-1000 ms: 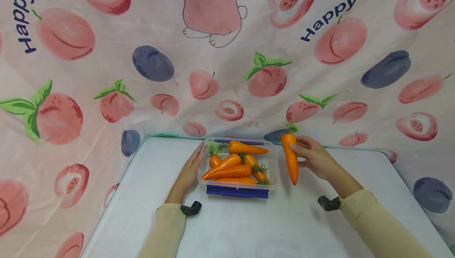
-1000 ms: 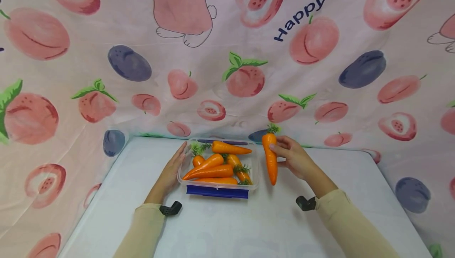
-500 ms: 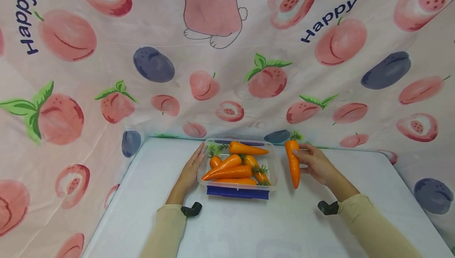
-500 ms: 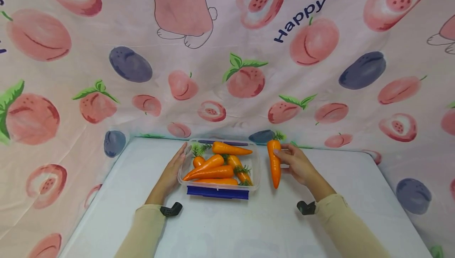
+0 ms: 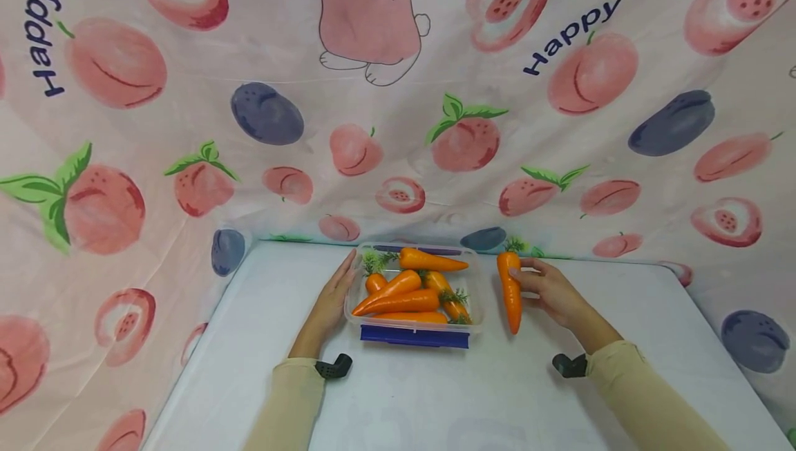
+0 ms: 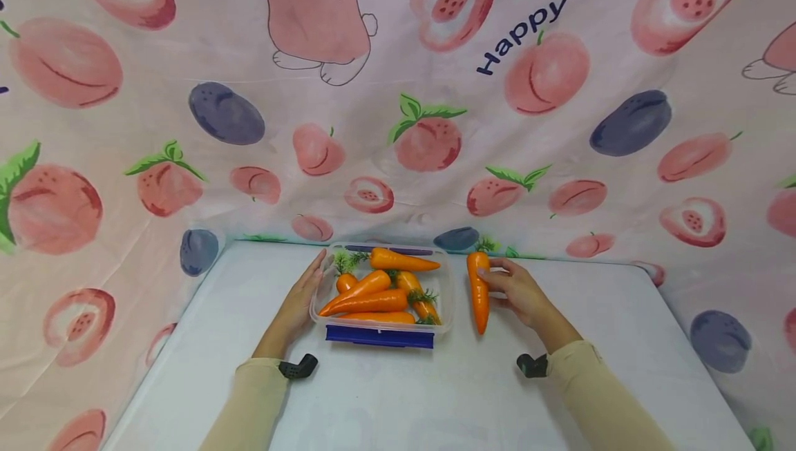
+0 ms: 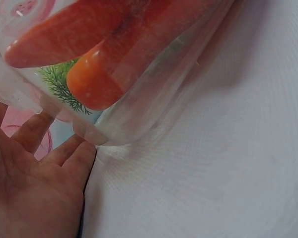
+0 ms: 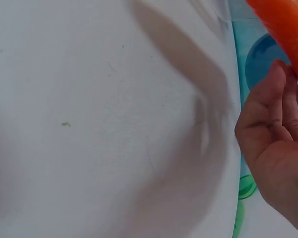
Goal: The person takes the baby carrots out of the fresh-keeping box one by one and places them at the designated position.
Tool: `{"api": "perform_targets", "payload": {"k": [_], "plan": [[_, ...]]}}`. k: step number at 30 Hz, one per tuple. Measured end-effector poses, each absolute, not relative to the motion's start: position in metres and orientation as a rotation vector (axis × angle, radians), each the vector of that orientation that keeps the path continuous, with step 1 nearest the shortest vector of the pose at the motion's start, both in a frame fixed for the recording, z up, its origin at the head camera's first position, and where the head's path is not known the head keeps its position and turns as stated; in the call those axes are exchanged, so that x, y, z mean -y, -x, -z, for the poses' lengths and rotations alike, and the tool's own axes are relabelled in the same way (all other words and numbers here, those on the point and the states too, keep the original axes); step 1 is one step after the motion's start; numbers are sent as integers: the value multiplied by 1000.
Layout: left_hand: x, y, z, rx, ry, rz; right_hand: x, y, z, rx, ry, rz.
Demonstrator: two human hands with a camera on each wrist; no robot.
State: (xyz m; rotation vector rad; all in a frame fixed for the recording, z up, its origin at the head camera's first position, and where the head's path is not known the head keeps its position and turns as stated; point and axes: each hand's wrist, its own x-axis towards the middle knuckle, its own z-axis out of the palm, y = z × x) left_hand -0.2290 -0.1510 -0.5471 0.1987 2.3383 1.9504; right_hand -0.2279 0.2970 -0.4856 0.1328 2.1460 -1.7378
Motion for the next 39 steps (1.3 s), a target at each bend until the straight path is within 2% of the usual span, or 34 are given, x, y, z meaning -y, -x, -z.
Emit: {"api": "perform_targets", "payload": {"k": [23, 30, 39], "plan": [[152, 230, 549, -2308, -180, -1903, -293, 231, 499, -2308, -337, 1422], [148, 217, 523, -2264, -154, -1924, -290, 235, 501, -2340, -356, 1350], [153, 229, 547, -2314, -176, -1945, -284, 238, 500, -2360, -367, 1319]]}}
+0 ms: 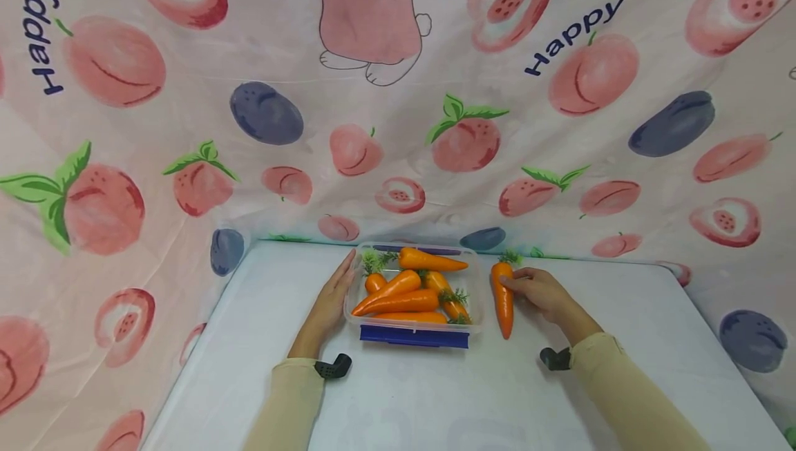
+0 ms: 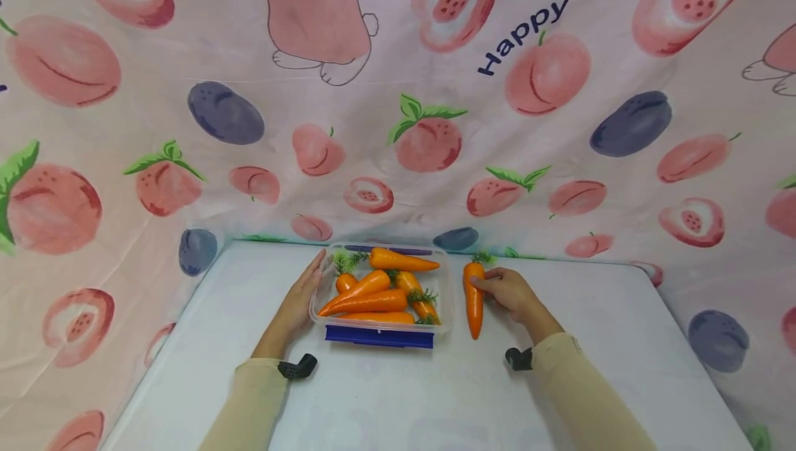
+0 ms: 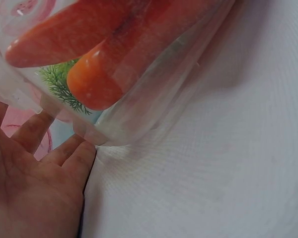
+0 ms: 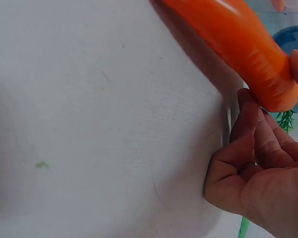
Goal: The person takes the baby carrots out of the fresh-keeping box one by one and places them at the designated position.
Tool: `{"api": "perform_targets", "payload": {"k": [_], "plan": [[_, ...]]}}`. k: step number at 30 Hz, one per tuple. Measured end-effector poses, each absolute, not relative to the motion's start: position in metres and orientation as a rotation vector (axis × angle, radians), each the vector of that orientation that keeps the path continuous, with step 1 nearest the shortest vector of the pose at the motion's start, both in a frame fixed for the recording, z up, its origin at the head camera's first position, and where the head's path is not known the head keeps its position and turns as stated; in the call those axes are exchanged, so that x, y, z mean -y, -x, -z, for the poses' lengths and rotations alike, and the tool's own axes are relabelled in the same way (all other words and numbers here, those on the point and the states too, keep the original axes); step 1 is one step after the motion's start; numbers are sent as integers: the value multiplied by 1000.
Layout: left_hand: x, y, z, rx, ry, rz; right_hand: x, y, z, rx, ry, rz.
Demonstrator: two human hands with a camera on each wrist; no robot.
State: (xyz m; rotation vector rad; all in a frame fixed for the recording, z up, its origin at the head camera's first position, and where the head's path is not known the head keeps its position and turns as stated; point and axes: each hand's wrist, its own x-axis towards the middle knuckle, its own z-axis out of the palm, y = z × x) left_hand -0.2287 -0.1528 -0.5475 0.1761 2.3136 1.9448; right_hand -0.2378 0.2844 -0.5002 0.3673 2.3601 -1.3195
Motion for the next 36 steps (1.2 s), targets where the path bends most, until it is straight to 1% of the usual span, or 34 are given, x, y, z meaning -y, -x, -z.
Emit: {"api": "perform_targets", "payload": {"k": [19, 36], "plan": [[153, 227, 545, -2350, -183, -1929, -291, 245, 500, -2310, -435, 1314], [152, 228, 548, -2337, -196, -1947, -290, 246, 502, -2321, -432, 1294]]}}
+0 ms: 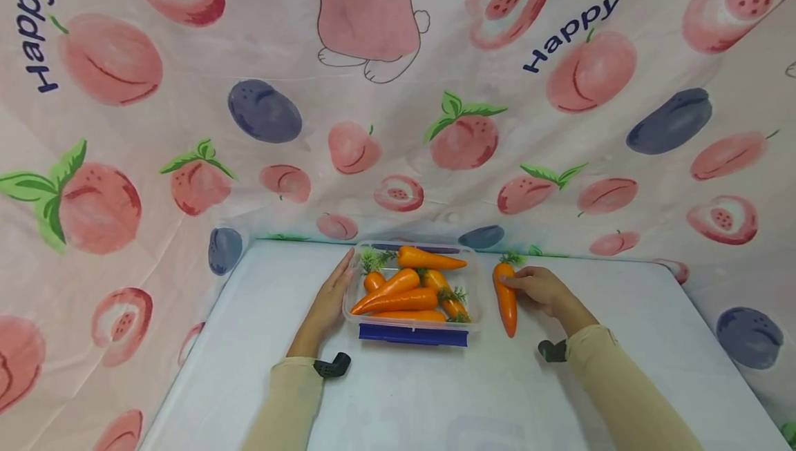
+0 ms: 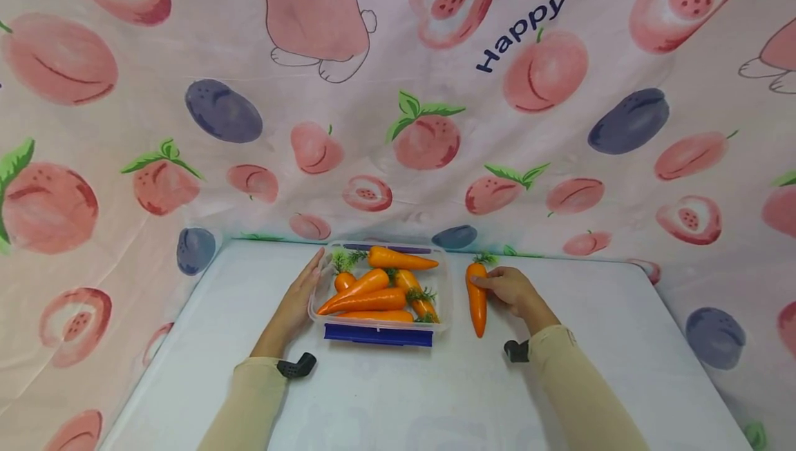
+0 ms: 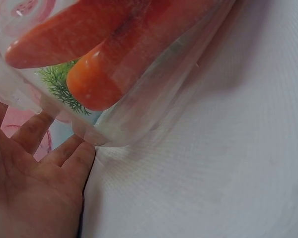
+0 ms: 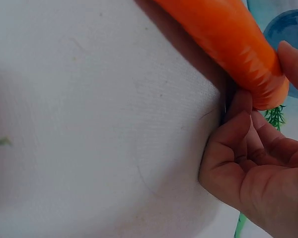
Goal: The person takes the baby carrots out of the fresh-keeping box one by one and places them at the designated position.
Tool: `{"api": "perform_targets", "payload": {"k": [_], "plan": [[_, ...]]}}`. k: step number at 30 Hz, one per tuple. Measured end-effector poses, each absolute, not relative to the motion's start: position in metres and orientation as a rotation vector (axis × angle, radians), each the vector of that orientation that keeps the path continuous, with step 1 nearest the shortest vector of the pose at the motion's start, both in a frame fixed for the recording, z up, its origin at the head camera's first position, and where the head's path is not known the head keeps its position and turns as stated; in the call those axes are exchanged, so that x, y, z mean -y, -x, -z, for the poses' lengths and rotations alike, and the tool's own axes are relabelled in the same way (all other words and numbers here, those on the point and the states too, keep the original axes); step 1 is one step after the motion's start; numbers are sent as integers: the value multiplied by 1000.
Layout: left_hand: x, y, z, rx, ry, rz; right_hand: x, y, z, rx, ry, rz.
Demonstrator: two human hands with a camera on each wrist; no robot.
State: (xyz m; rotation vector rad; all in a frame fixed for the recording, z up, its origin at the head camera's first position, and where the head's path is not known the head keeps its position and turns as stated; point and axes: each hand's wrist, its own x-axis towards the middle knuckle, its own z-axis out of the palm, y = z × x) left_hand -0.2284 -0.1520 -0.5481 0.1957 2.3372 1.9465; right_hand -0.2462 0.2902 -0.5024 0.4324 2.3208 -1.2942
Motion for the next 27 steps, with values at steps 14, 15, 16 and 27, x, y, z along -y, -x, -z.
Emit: {"api": "perform_targets", "payload": {"k": [14, 15, 16, 27], "plan": [[152, 230, 549, -2336, -189, -1945, -295, 246, 504, -2323, -420, 1275], [152, 230, 549, -2331, -198, -1947, -297, 246, 504, -2319, -420, 1279], [152, 230, 549, -2333, -202, -1945, -299, 245, 504, -2316, -419, 1283], [154, 230, 549, -2341, -189, -1912, -307, 244, 507, -2230, -467, 1422]]}}
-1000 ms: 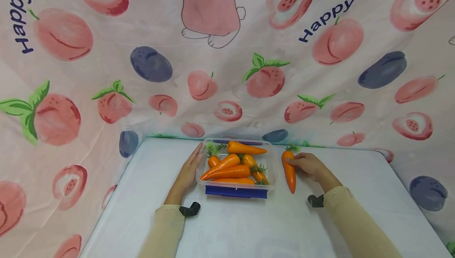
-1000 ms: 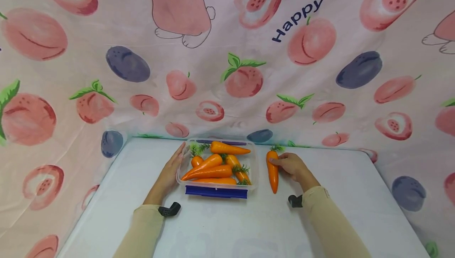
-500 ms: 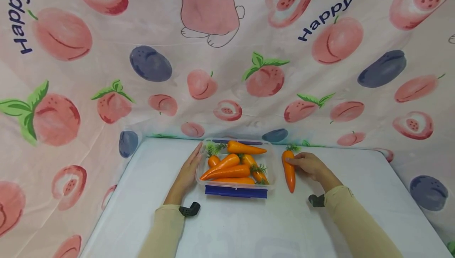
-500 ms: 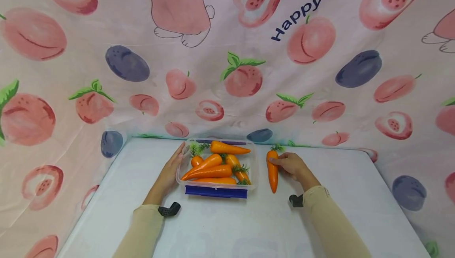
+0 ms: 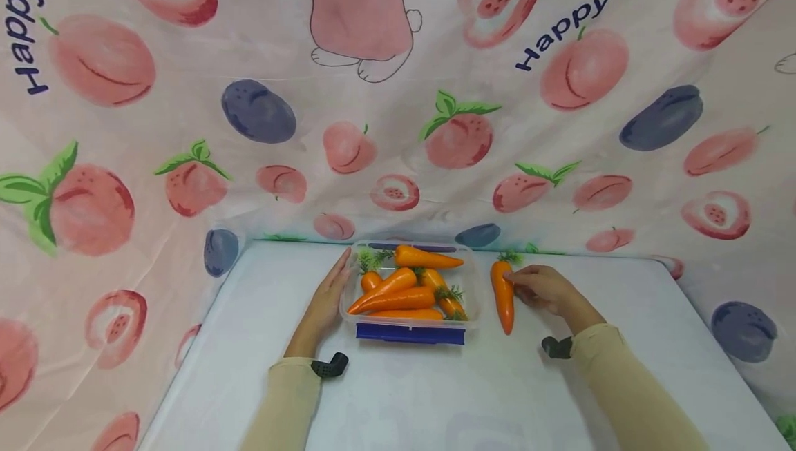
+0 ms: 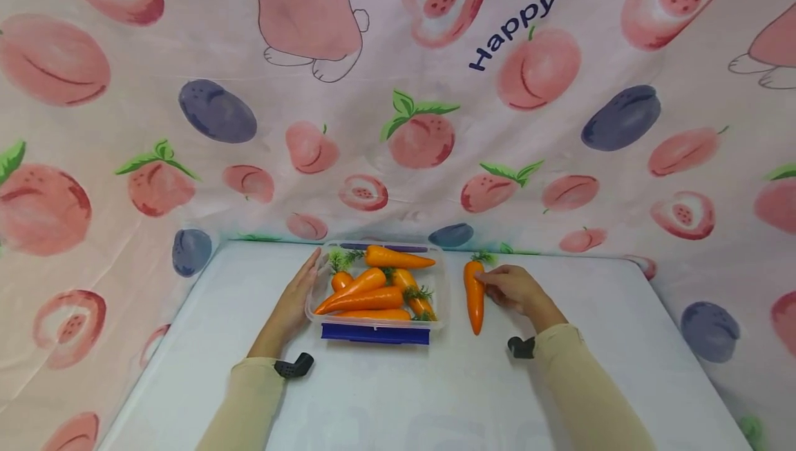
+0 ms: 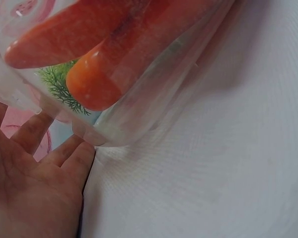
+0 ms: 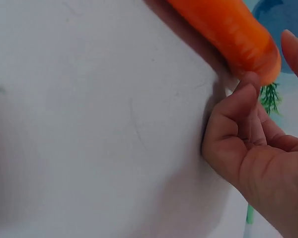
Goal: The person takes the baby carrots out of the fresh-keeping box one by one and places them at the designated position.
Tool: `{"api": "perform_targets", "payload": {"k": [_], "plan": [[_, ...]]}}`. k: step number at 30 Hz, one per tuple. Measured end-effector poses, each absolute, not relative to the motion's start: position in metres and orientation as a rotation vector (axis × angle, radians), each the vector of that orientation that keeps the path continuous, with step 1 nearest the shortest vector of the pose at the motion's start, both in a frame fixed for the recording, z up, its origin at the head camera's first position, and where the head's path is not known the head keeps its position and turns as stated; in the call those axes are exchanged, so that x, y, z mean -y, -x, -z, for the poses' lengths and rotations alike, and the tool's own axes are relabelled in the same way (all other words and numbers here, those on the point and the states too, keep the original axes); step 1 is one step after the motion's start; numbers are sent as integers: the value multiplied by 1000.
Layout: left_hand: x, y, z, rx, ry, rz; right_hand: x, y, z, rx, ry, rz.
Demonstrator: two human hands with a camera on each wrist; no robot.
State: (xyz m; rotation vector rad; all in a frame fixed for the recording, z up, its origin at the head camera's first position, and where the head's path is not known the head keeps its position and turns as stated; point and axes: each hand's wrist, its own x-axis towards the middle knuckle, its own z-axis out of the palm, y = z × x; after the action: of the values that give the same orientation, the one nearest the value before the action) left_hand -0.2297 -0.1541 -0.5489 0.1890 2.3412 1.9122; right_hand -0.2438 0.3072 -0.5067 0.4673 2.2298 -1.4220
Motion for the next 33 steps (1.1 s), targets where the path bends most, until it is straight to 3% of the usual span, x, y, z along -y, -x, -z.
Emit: {"api": "perform_targets", "payload": {"k": [10, 33], "plan": [[157, 230, 550, -2361, -206, -1918, -311, 241, 503, -2226, -371, 1498], [153, 228, 549, -2331, -227, -1972, -308, 246, 452, -2408, 98, 1278]]}}
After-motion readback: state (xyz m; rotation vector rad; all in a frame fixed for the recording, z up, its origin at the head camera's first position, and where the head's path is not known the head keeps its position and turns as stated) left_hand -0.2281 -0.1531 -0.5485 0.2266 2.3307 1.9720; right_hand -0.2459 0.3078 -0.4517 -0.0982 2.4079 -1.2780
